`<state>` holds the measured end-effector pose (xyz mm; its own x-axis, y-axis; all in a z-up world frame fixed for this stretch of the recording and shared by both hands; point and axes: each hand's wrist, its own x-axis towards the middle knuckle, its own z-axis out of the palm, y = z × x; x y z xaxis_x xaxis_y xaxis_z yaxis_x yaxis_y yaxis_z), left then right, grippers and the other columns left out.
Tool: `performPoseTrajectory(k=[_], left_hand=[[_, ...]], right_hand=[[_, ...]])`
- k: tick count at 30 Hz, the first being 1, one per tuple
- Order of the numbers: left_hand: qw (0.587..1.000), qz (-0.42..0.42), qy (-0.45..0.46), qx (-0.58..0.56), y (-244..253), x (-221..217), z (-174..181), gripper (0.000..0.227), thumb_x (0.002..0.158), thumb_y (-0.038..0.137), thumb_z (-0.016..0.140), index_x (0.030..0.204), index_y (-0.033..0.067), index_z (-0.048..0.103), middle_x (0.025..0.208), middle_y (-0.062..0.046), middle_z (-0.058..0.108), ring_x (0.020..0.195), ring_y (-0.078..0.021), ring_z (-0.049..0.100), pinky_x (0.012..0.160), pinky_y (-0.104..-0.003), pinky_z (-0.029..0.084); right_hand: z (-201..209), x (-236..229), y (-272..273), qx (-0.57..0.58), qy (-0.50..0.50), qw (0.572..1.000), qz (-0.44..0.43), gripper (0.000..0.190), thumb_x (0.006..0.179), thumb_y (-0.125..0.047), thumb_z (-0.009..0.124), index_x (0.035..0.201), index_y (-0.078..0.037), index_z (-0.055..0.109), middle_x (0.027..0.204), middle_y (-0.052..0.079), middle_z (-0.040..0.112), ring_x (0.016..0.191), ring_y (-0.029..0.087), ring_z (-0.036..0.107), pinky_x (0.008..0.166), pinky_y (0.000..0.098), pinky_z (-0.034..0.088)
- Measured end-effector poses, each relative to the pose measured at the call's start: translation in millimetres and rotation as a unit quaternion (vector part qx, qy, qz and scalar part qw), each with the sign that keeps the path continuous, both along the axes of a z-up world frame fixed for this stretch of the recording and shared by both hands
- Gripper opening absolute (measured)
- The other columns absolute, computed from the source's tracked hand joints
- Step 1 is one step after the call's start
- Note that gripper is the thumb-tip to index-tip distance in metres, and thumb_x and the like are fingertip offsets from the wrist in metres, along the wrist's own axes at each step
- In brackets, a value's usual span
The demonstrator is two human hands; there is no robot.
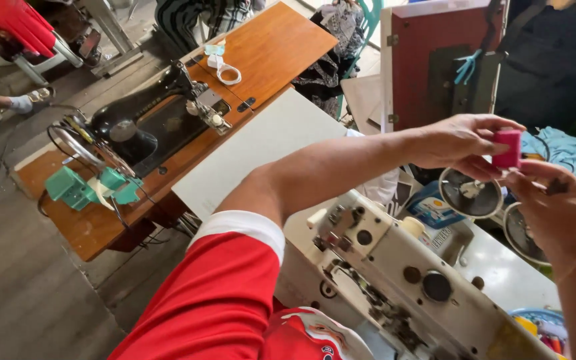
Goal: The person threads a sewing machine by placing yellow and pink thread spools on the machine's spool holders, then guides the thread through the machine's tension discs and guides. The person uses both hands to pull and align the thread through the machine's threading path.
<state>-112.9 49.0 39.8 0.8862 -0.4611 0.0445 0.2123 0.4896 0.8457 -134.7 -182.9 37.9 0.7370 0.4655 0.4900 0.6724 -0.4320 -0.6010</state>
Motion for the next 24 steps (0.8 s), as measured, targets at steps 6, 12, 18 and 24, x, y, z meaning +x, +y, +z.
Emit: performPoseTrajectory(k=[6, 12, 18, 24], left_hand=[[0.997, -0.024, -0.052, 0.048, -3, 30, -23, 0.068, 0.073, 0.011, 0.085, 0.136, 0.0118, 0.059, 0.121, -0.031, 0.062, 0.085, -0.0396, 0.073, 0.072, -0.048, 0.070], [0.993, -0.018, -0.054, 0.107, -11, 14, -9, 0.064, 0.091, -0.005, 0.068, 0.148, 0.0178, 0.050, 0.119, -0.026, 0.064, 0.081, -0.0354, 0.076, 0.073, -0.047, 0.072], [0.997, -0.022, -0.068, 0.023, -16, 18, -25, 0.071, 0.084, -0.012, 0.076, 0.145, 0.0140, 0.052, 0.126, -0.027, 0.059, 0.107, -0.0429, 0.071, 0.087, -0.055, 0.068], [0.993, -0.063, -0.101, 0.013, -16, 8, -17, 0.084, 0.073, -0.001, 0.090, 0.144, 0.0144, 0.049, 0.121, -0.022, 0.063, 0.099, -0.0291, 0.072, 0.081, -0.040, 0.068]], right_hand=[[6, 0, 0, 0.001, 0.156, 0.986, -0.052, 0.037, 0.112, 0.000, 0.054, 0.148, -0.007, 0.057, 0.132, 0.018, 0.063, 0.062, 0.022, 0.049, 0.054, 0.0327, 0.041], [2, -3, -5, 0.094, 0.205, 0.972, -0.069, 0.028, 0.119, -0.016, 0.051, 0.147, -0.010, 0.054, 0.118, 0.008, 0.064, 0.046, 0.008, 0.032, 0.039, 0.0258, 0.029], [4, 1, -1, 0.138, 0.270, 0.951, -0.062, 0.035, 0.107, -0.020, 0.062, 0.142, -0.017, 0.061, 0.081, 0.007, 0.062, 0.044, 0.004, 0.034, 0.037, 0.0219, 0.029], [-9, 7, -24, 0.023, 0.178, 0.959, -0.219, 0.023, 0.096, -0.032, 0.080, 0.118, -0.025, 0.077, 0.080, -0.016, 0.055, 0.070, -0.001, 0.040, 0.062, 0.0195, 0.035]])
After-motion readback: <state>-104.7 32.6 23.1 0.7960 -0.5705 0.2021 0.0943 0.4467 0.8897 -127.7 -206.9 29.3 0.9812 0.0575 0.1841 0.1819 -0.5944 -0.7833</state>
